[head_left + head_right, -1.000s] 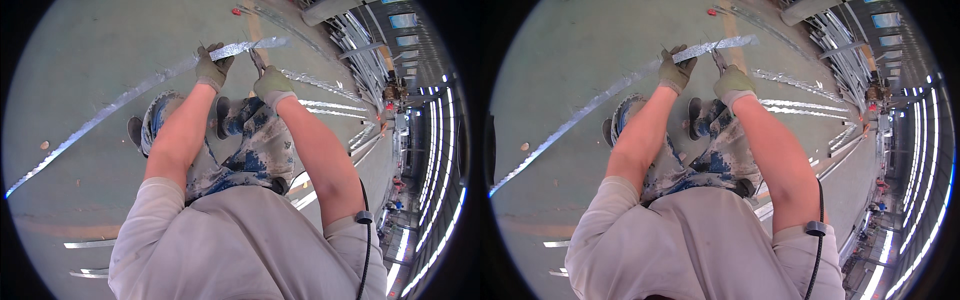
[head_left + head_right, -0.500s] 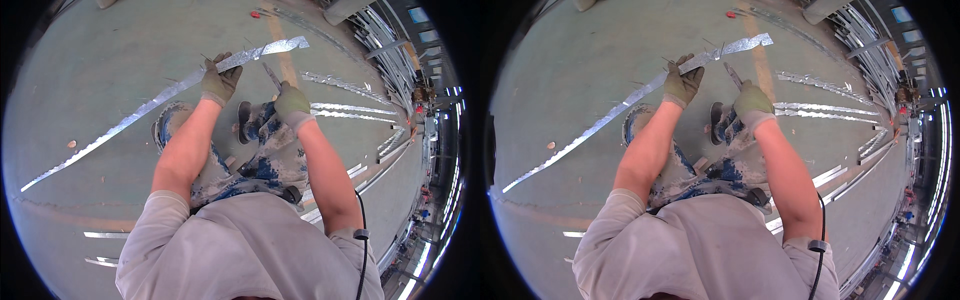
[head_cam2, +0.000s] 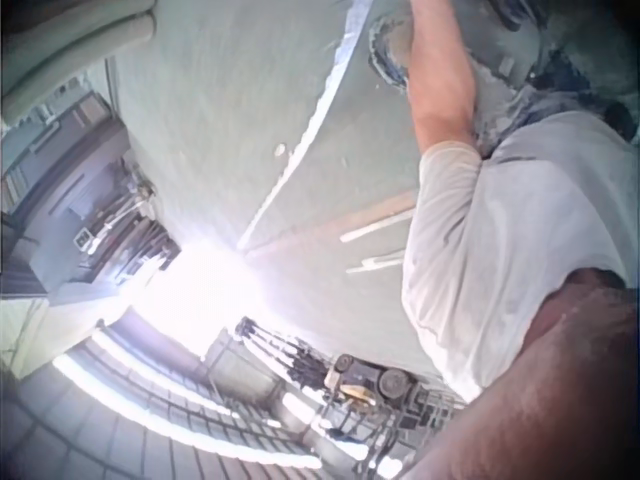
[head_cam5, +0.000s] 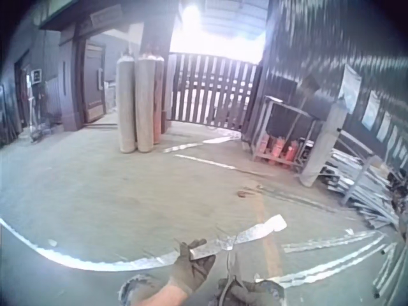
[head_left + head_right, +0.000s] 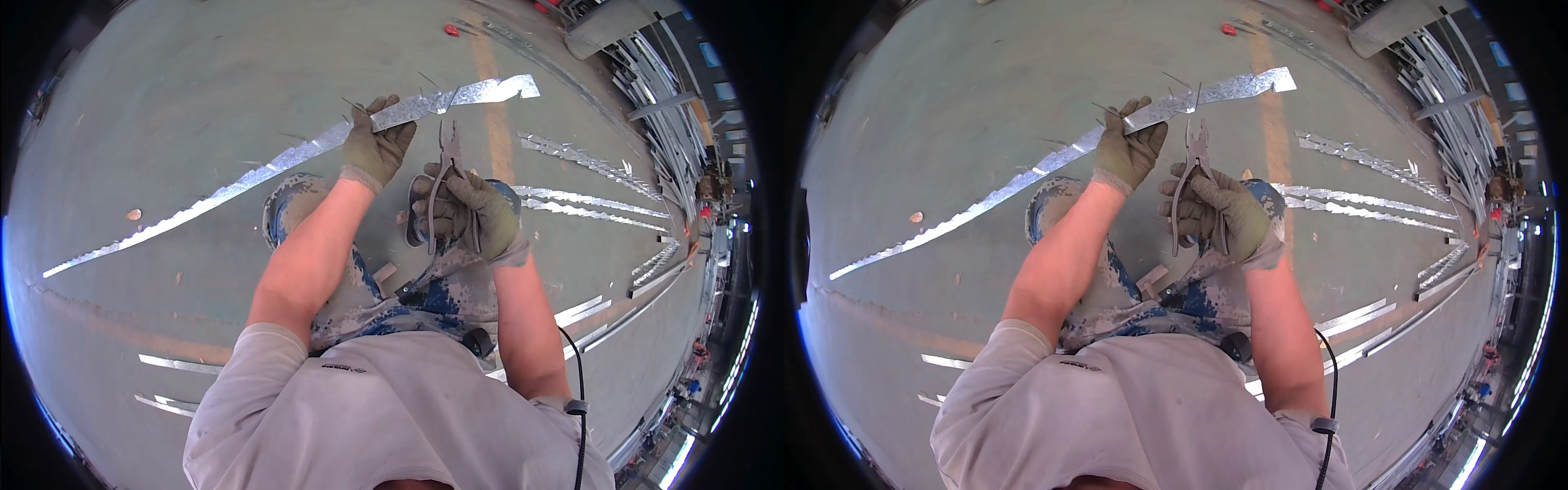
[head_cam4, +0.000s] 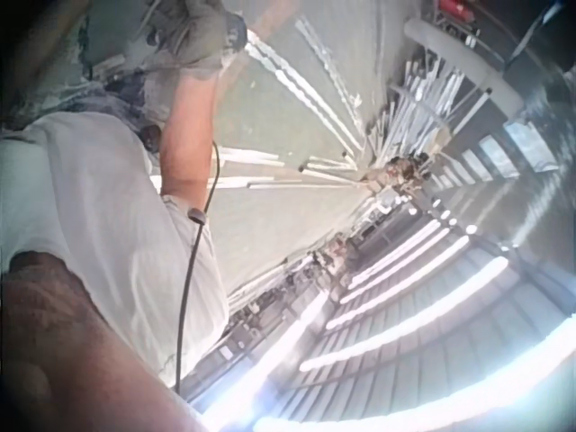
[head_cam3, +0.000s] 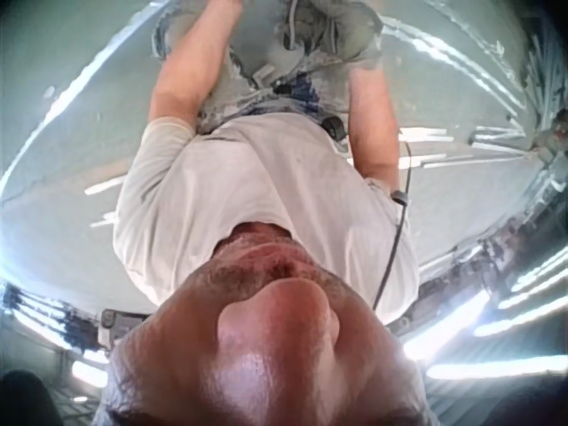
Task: The person sits on the floor and uses tin snips to cut a long, silver metal strip into smaller pieces. They repeatedly position the snips and cut sections of the strip, accumulating cut pieces on the floor.
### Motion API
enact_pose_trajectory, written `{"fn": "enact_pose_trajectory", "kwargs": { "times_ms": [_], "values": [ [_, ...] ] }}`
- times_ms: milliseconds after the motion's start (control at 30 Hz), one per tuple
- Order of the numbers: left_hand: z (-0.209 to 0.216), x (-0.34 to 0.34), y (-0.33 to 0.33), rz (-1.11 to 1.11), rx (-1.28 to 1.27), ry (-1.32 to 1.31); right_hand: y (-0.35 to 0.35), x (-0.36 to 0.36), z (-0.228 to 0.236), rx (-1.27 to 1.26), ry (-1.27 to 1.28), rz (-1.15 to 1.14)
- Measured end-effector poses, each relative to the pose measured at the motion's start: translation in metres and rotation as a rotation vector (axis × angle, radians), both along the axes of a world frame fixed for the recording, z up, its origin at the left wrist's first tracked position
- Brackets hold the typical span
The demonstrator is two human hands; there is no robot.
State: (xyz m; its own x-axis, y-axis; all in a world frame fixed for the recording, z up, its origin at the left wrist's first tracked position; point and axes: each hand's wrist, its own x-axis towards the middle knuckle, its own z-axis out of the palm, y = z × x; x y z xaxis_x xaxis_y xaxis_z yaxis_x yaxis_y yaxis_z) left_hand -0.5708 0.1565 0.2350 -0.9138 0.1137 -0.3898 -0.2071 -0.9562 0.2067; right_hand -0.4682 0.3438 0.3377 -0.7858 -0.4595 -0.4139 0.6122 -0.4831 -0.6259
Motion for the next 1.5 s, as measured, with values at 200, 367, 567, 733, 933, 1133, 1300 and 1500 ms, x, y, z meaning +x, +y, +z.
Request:
{"fn": "enact_pose_trajectory", "kwargs": {
  "times_ms": [200, 367, 567, 733, 933, 1133, 1300, 1500],
  "values": [
    [-0.001, 0.000, 0.000, 0.001, -0.038, -0.007, 0.001, -0.015, 0.001, 0.072, -0.002, 0.009],
    [0.000, 0.000, 0.000, 0.002, -0.036, -0.031, 0.005, -0.020, -0.002, 0.118, -0.025, -0.018],
    [0.000, 0.003, 0.001, -0.009, -0.041, -0.015, 0.010, -0.024, -0.013, 0.038, 0.008, 0.007],
    [0.003, 0.005, 0.000, -0.011, -0.043, -0.004, 0.002, 0.000, -0.018, -0.092, -0.021, -0.049],
    [0.006, 0.007, 0.000, -0.030, -0.011, 0.007, -0.002, 0.013, -0.032, 0.136, -0.066, 0.021],
    [0.004, 0.007, 0.002, -0.074, 0.014, -0.016, -0.019, 0.004, -0.030, 0.196, -0.029, 0.063],
    [0.002, 0.009, 0.000, -0.095, 0.025, 0.003, -0.028, 0.002, -0.038, 0.139, -0.042, 0.047],
    [-0.002, 0.018, 0.006, -0.139, -0.194, 0.086, -0.034, -0.008, -0.046, 0.270, -0.020, -0.132]
  ]
}}
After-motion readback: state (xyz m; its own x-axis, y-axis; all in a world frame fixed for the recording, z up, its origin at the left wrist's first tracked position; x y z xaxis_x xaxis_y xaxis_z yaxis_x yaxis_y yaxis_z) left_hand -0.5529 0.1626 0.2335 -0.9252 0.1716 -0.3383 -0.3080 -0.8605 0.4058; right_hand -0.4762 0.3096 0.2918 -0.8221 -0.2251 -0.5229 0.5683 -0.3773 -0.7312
